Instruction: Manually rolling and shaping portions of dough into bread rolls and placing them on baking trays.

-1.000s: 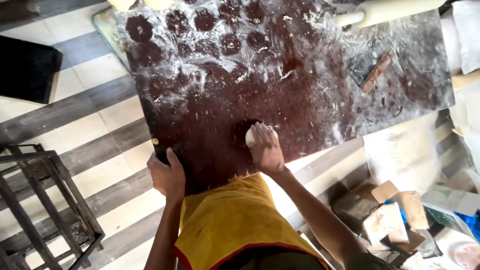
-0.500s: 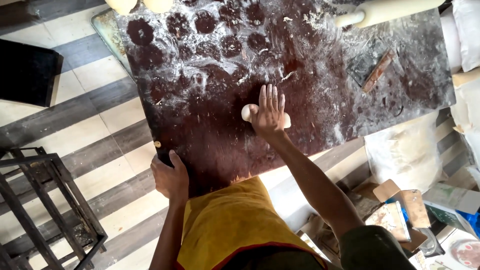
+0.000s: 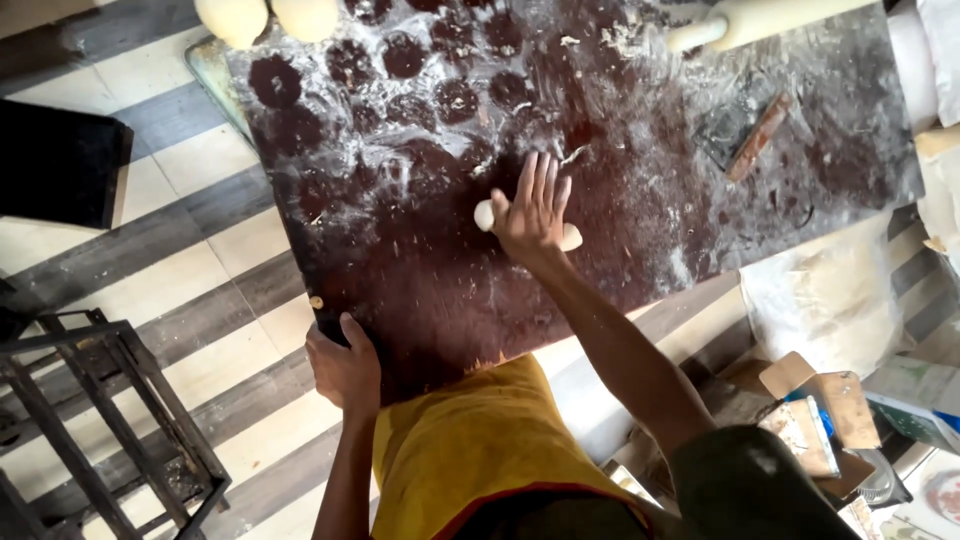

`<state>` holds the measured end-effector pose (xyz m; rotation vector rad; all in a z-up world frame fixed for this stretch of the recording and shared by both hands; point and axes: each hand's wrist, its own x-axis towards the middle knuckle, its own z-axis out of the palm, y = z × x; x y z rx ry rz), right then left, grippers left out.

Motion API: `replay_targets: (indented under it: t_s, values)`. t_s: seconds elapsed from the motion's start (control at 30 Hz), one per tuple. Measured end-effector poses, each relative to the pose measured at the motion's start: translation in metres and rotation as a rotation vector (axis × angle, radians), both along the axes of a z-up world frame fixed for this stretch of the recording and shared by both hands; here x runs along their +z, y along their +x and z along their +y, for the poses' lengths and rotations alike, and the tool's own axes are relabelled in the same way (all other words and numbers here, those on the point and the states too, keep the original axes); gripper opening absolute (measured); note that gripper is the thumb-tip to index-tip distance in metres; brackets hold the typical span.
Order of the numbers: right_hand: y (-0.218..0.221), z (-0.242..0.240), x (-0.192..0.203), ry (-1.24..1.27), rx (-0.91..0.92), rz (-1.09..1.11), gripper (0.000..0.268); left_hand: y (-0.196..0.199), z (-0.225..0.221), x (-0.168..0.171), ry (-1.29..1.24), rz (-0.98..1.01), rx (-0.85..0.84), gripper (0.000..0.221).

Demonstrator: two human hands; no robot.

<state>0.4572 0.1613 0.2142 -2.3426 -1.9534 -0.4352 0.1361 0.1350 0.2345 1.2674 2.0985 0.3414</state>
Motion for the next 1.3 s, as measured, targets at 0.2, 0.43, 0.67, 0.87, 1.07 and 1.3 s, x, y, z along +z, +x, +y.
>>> replay_targets:
  t_s: [0.2, 0.43, 0.67, 0.87, 1.07, 1.3]
  values:
    - [-0.034, -0.084, 0.010, -0.311, 0.000, 0.373, 0.077, -0.002, 0.002, -0.006, 0.041, -0.023, -0.003, 0.062]
    - [-0.047, -0.059, 0.030, -0.344, -0.032, 0.303, 0.087, 0.005, 0.008, 0.001, 0.013, 0.047, 0.006, 0.062]
    - [-0.004, 0.028, 0.020, -0.283, -0.214, 0.441, 0.086, -0.001, -0.004, -0.014, 0.045, 0.065, -0.019, 0.062]
    - [-0.063, -0.082, 0.022, -0.256, -0.010, 0.403, 0.078, 0.018, -0.018, 0.002, 0.643, -0.163, -0.553, 0.061]
    - [-0.083, -0.155, 0.040, -0.238, 0.076, 0.571, 0.077, 0.079, -0.011, 0.013, 0.676, -0.401, -1.118, 0.066]
    - [-0.023, -0.163, 0.042, -0.088, -0.201, 0.737, 0.054, 0.092, 0.008, -0.006, 0.613, -0.506, -1.131, 0.029]
